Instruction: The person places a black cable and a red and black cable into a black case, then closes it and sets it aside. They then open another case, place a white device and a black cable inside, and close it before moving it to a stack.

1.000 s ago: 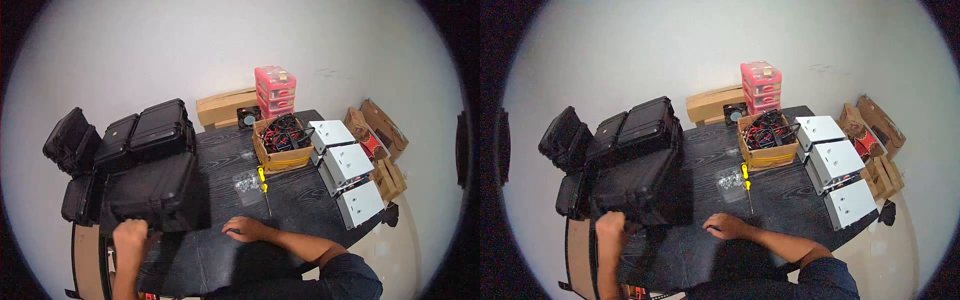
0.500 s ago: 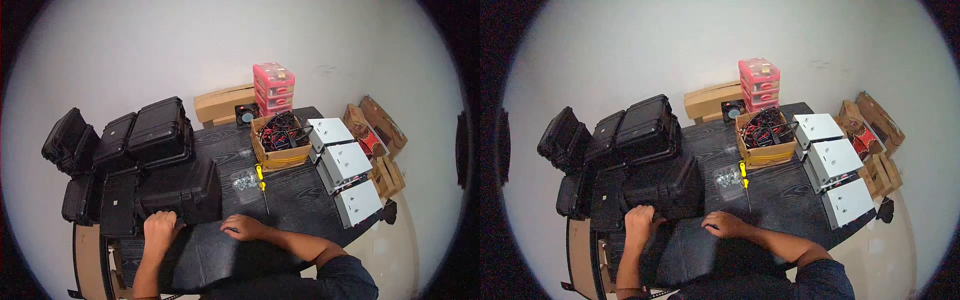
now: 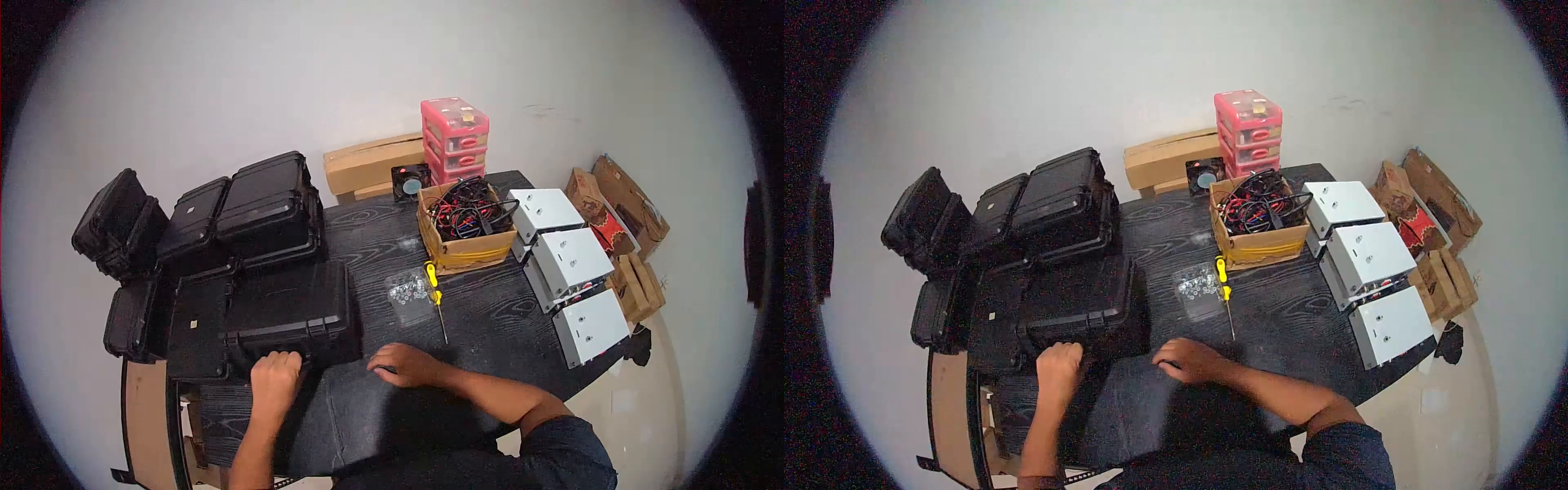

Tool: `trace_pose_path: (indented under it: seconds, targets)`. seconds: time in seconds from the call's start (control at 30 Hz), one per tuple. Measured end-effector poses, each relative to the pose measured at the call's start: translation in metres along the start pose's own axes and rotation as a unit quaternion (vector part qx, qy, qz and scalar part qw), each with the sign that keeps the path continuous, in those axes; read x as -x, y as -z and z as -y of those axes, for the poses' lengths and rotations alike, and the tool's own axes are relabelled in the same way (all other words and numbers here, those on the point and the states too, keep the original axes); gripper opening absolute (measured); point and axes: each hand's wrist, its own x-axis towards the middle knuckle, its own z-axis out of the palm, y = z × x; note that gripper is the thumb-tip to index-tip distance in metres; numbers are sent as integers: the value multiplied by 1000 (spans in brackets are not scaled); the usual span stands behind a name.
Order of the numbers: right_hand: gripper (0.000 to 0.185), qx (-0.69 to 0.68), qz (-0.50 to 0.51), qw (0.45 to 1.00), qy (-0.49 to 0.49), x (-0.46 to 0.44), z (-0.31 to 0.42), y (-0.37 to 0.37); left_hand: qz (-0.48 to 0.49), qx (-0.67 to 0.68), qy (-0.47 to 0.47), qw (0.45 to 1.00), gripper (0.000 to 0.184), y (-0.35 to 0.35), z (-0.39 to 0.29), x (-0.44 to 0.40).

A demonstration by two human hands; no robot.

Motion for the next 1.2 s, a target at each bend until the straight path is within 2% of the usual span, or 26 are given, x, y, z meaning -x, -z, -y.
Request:
trace_pose_path:
  seconds: [0.07, 0.33, 0.73, 1.07, 1.13, 1.2]
  targets:
    - [18, 13, 3, 1000, -9, 1, 4, -1, -8, 2, 6, 1000, 17, -3, -4, 6]
    - [18, 39, 4, 999, -1, -4, 14, 5, -81, 61, 13, 995, 43, -25, -21, 31]
    - [14, 56, -14, 998, 19, -6, 12, 1, -134, 114, -26, 984, 39, -53, -22, 55]
    - [14, 35, -6, 999, 10, -7, 10, 0, -144, 90, -44, 984, 36, -51, -24, 61]
    - [14, 25, -7, 1000, -1, -5, 5, -2, -192, 133, -76, 969, 36, -46, -22, 59]
    - [13, 25, 0, 1000, 1, -2, -3, -6, -213, 108, -155, 959, 42, -32, -2, 57]
